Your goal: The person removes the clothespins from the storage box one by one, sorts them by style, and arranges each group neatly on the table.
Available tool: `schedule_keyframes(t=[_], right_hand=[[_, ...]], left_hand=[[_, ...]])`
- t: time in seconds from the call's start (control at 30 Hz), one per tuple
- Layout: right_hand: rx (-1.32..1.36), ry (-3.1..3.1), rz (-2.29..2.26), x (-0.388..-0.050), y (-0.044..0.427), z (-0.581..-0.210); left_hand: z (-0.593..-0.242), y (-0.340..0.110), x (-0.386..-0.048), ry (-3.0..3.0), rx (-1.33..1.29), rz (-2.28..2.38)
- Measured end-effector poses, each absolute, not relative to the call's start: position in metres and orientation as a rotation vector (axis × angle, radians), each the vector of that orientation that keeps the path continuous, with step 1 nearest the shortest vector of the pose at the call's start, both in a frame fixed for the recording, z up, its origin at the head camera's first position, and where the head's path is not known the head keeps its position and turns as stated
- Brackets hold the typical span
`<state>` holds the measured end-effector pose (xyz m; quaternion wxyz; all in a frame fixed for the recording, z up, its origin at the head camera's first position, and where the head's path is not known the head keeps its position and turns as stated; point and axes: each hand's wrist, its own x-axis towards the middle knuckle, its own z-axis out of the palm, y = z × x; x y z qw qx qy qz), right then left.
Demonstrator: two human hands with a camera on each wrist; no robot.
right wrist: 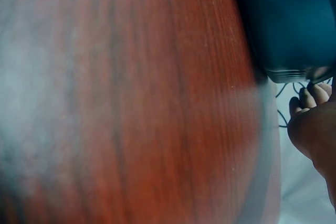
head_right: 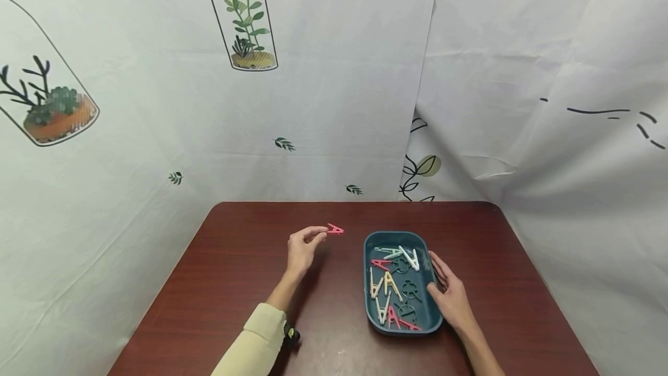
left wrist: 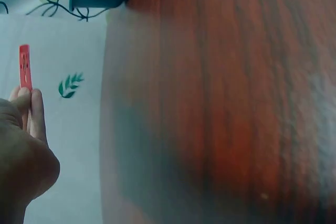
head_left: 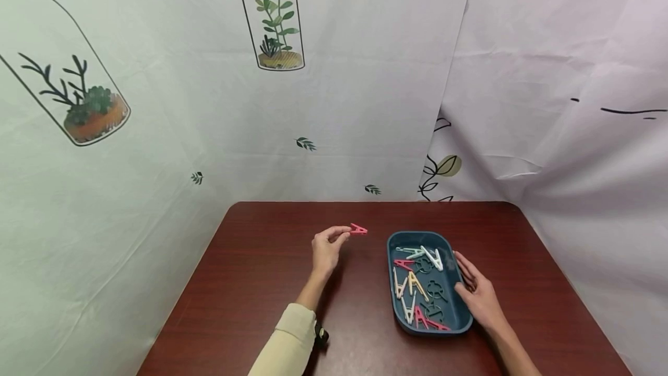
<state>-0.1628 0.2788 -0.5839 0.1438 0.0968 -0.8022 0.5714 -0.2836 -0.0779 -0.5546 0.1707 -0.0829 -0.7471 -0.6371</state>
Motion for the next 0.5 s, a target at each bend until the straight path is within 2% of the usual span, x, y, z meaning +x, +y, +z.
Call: schedule_keyframes(t=[0.2,0.5], right_hand=[[0.262,-2.317,1.642,-0.163,0.279,-0.584],[0.252,-2.326,1.635,-0.163,0.279,-0.585]], left_hand=[[-0.564,-0.086,-0.285,-2.171,-0.044,-1.787],[-0.578,-0.093,-0.286,-2.327,0.095,-1.732]])
